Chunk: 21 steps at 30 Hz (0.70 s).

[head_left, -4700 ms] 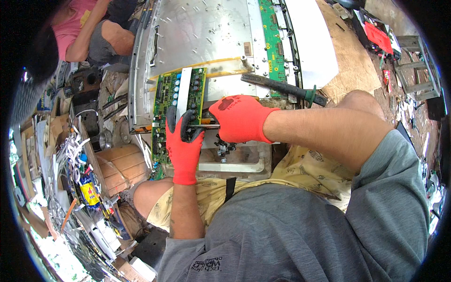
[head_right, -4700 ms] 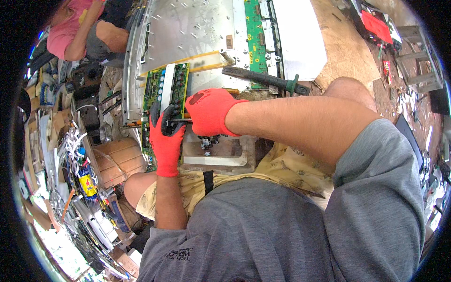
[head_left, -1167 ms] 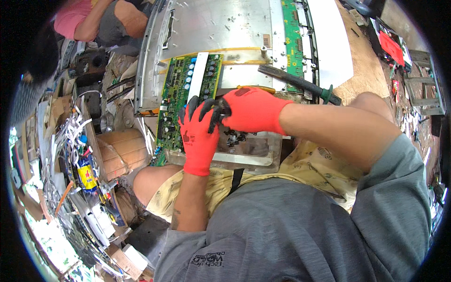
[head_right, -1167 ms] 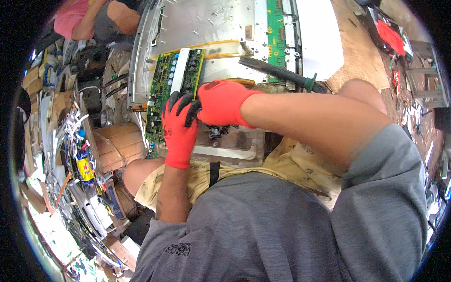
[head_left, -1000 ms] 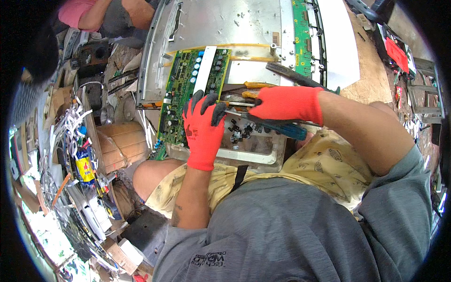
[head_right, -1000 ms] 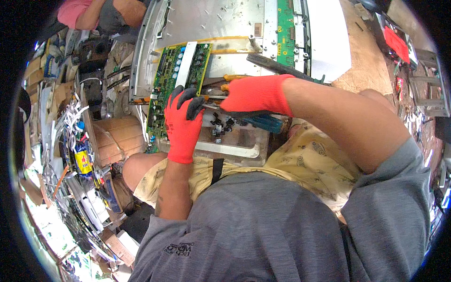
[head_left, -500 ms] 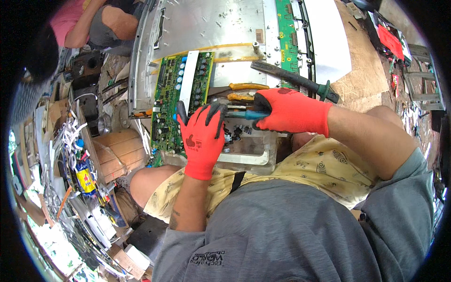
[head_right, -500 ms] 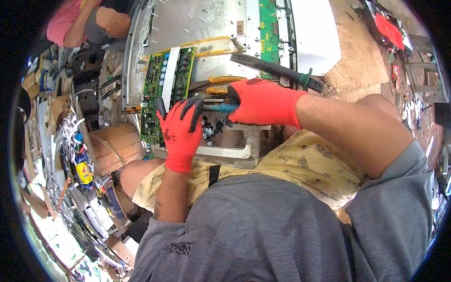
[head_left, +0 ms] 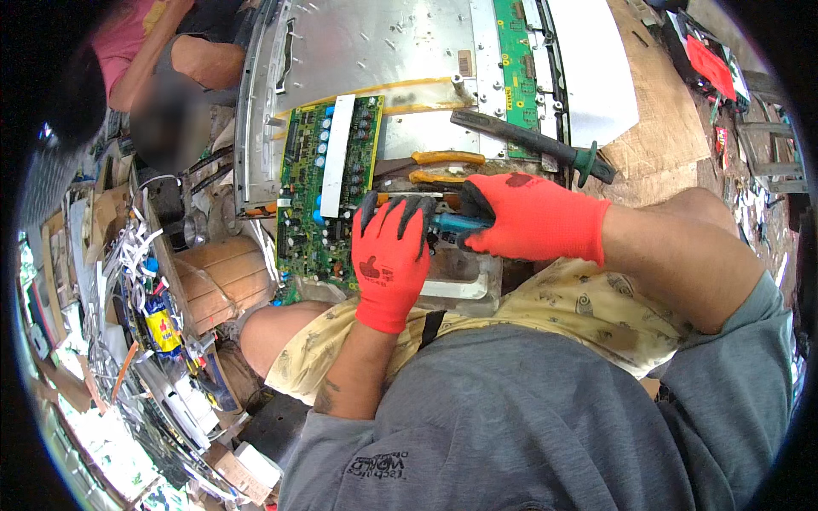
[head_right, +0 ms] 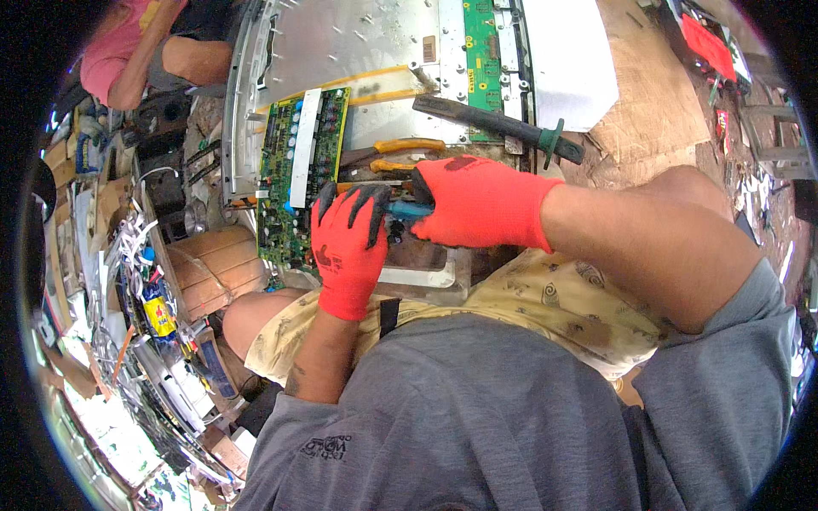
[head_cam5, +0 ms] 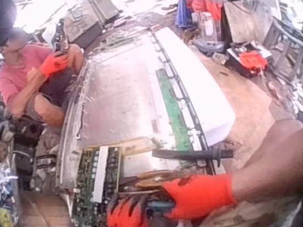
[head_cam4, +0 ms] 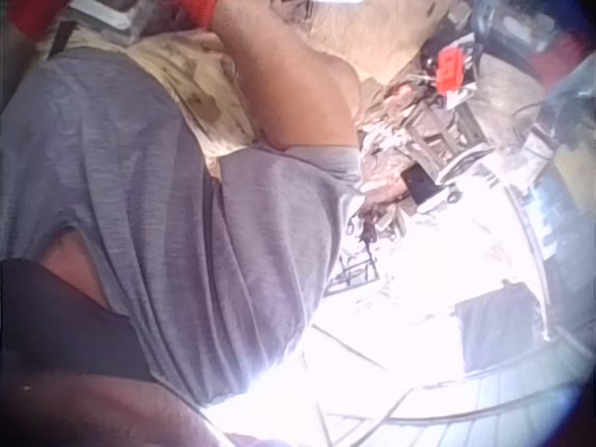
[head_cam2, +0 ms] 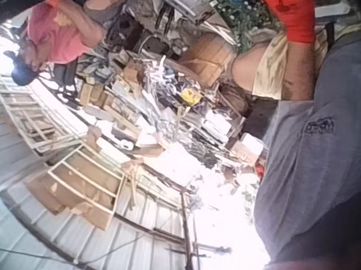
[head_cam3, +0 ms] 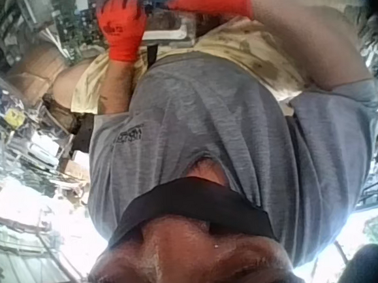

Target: The person uses a screwdriver to remove screws from a green circuit board, then uses pliers to pry and remove a white plastic component. The person flips the board over and continues to use pliers to remove additional components.

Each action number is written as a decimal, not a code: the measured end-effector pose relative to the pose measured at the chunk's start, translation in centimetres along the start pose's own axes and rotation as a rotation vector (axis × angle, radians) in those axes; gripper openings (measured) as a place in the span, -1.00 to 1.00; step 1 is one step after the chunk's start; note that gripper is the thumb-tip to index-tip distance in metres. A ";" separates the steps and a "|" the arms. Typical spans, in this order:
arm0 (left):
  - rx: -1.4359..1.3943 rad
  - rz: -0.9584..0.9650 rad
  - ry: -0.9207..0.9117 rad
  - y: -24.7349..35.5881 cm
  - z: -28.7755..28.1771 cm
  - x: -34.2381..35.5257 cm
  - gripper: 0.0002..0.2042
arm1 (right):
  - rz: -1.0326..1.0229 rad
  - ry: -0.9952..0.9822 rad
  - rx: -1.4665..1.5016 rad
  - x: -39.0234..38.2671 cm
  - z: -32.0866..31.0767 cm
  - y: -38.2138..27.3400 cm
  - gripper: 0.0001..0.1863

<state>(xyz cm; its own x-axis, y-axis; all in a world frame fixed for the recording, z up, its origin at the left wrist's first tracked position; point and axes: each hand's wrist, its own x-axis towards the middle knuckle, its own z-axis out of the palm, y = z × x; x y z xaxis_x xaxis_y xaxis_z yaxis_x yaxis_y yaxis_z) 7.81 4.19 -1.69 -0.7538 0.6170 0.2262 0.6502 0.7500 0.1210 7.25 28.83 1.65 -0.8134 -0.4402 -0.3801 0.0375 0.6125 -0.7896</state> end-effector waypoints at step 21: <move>0.022 -0.063 0.082 -1.3 -0.6 0.7 -0.50 | -0.103 0.162 -0.168 0.3 0.3 -0.2 -0.59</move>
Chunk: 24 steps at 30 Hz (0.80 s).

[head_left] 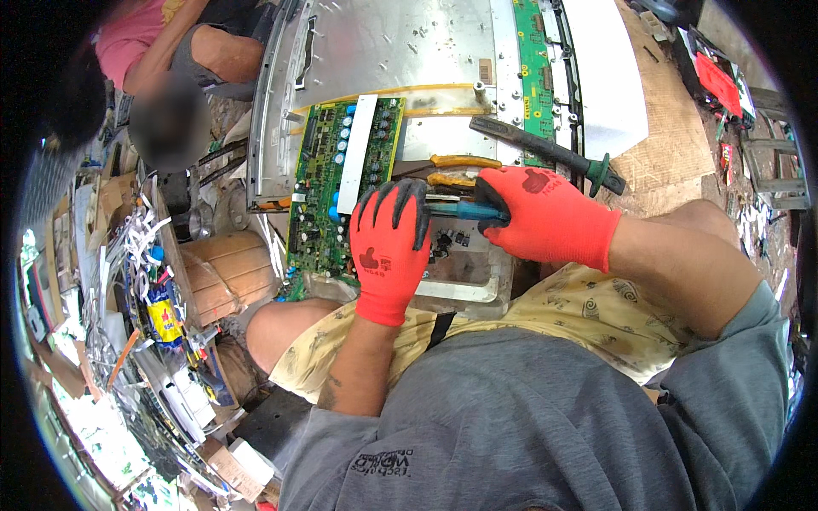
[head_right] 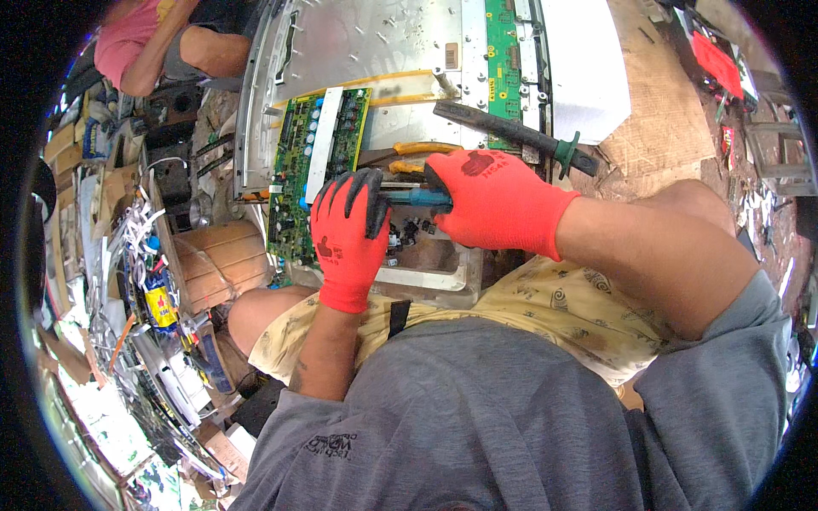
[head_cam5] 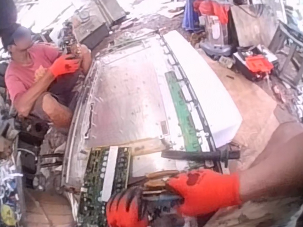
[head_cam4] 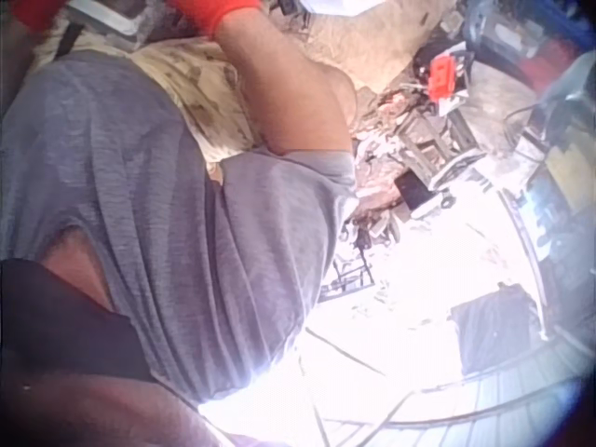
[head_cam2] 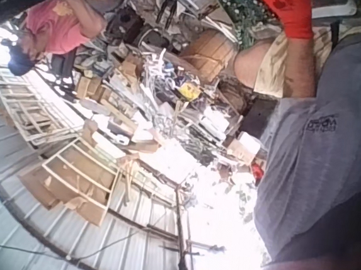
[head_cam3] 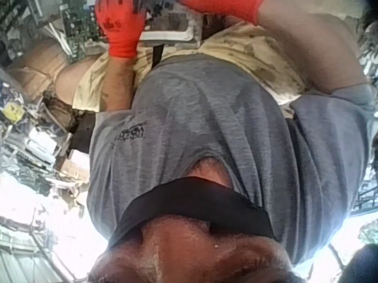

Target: The person uses a screwdriver to remove screws from a green circuit board, then uses pliers to pry and remove a white plastic component. The person flips the board over and continues to use pliers to remove additional components.

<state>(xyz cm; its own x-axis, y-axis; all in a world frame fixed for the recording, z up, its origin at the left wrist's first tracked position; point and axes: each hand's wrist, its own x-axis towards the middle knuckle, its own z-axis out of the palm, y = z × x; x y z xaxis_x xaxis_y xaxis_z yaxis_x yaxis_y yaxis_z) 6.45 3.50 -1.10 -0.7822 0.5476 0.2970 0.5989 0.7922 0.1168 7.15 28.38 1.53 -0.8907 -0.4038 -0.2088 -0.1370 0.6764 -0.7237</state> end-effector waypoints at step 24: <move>-0.244 -0.196 -0.044 -5.7 -3.4 0.0 -0.58 | -0.056 0.046 0.042 -1.9 -5.1 -0.2 -0.59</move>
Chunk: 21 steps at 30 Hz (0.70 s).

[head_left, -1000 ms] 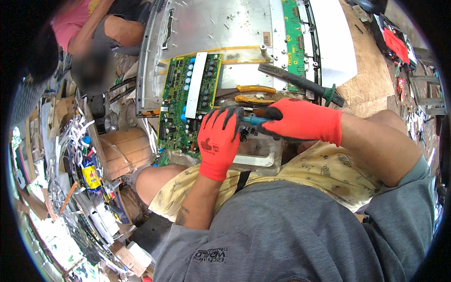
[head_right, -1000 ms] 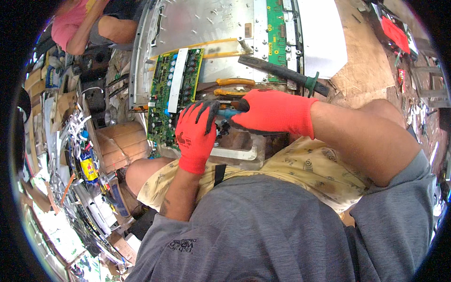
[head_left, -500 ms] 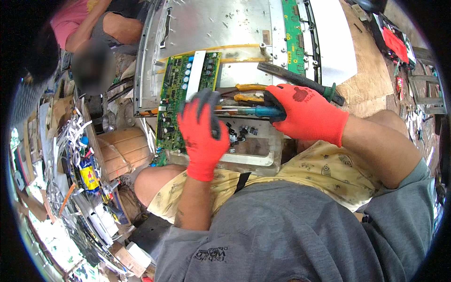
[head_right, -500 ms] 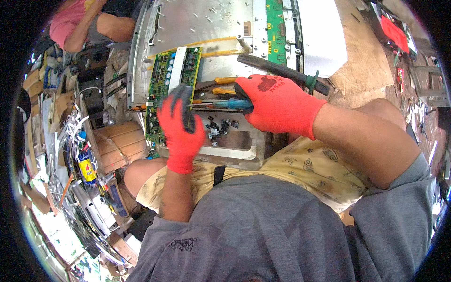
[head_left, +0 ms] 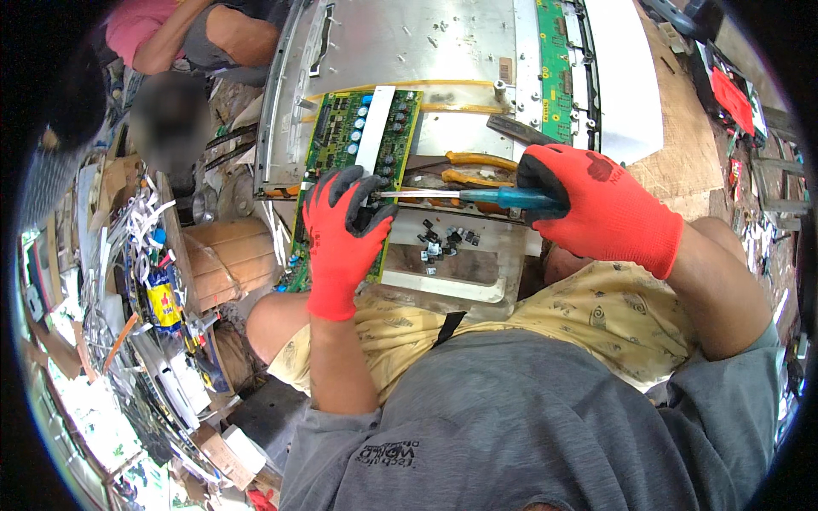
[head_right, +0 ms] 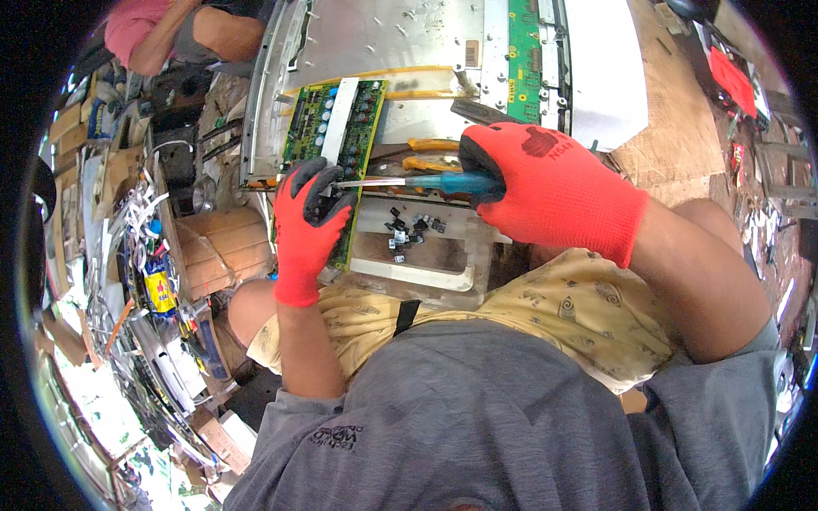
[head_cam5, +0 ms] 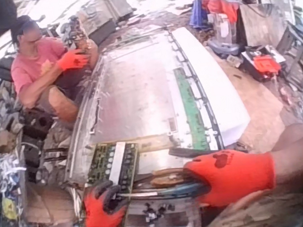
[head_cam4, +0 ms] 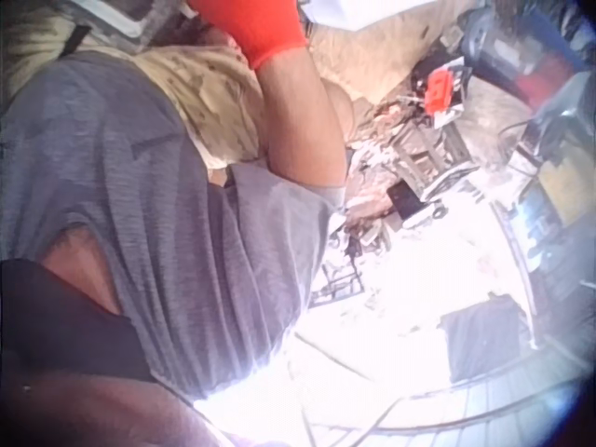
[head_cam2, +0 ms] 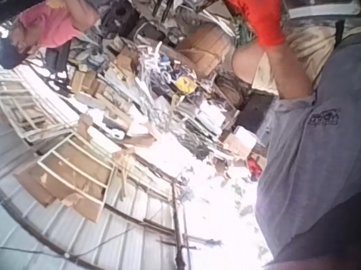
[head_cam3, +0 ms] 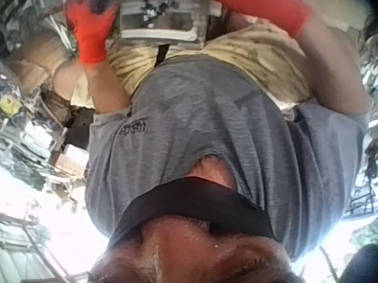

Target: The person uses a screwdriver to remove screws from a green circuit board, then uses pliers to pry and remove a white plastic component. The person flips the board over and continues to use pliers to remove additional components.

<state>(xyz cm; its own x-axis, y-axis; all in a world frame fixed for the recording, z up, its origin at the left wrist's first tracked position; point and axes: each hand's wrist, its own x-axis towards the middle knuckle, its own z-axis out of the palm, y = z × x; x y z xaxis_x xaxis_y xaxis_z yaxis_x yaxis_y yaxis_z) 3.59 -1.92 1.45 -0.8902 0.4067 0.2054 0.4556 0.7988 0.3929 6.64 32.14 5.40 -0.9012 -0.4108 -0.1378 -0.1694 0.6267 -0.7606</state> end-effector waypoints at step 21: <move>0.724 -0.591 0.450 -19.2 -22.9 -14.4 -0.64 | 0.015 0.030 0.079 1.1 0.7 -1.5 -0.39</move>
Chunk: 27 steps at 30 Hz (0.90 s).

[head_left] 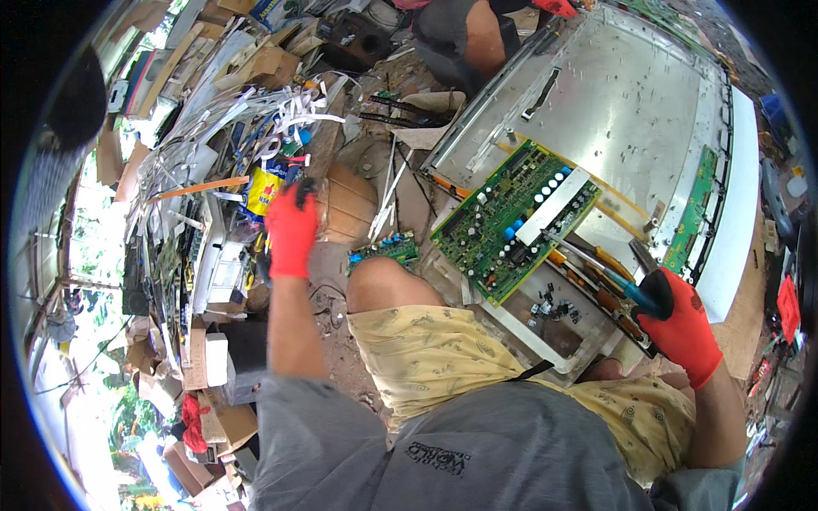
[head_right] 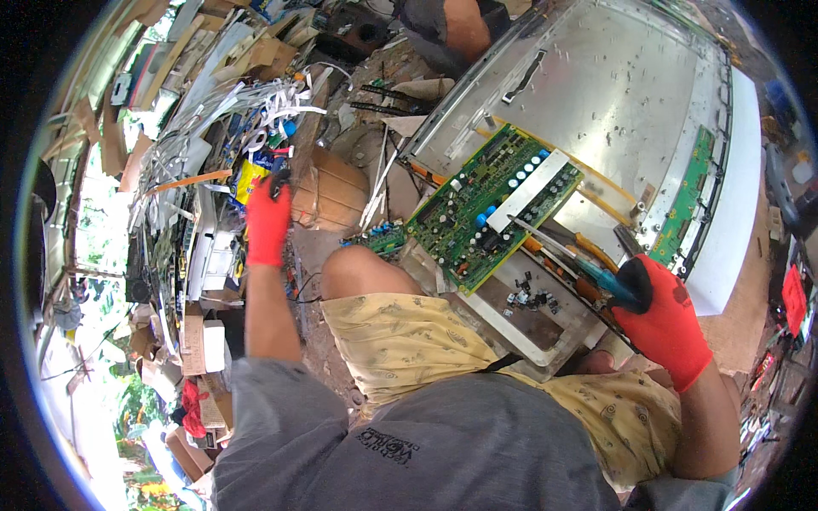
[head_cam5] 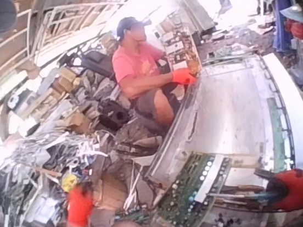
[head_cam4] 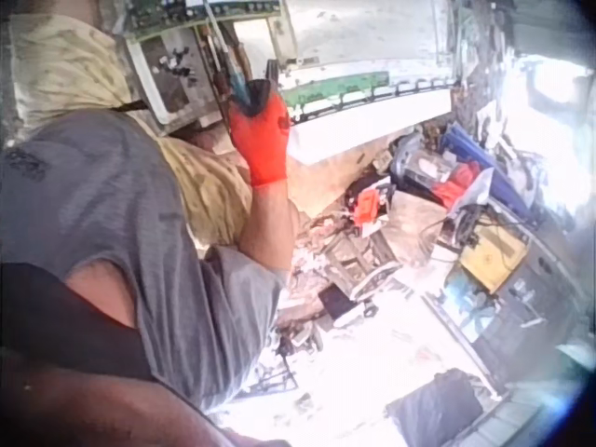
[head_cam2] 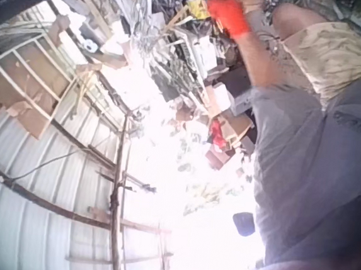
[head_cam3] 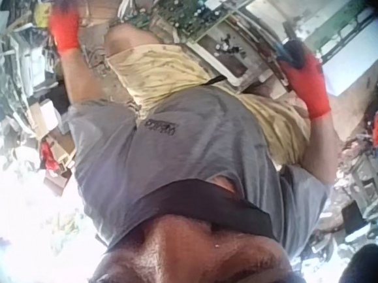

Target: The person uses a screwdriver to remove screws from a green circuit board, then uses pliers to pry and remove a white plastic component. The person flips the board over and continues to use pliers to remove additional components.

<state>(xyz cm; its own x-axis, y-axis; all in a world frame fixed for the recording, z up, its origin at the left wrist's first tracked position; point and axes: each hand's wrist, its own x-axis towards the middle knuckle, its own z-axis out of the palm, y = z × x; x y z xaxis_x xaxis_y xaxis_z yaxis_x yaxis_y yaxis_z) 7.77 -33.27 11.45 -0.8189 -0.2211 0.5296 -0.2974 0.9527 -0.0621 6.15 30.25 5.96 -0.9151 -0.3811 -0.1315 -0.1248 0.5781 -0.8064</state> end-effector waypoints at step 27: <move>-0.375 0.560 -0.494 28.5 0.6 -6.0 -0.24 | 0.157 0.231 -0.212 4.0 -1.6 1.1 -0.68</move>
<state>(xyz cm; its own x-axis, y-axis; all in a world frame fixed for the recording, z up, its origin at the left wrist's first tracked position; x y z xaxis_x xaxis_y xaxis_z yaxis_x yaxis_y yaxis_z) 3.88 -4.90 6.01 -0.9438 0.3235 0.0672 0.3297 0.9356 0.1264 1.73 30.54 5.43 -0.9891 -0.1164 -0.0906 -0.0306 0.7629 -0.6458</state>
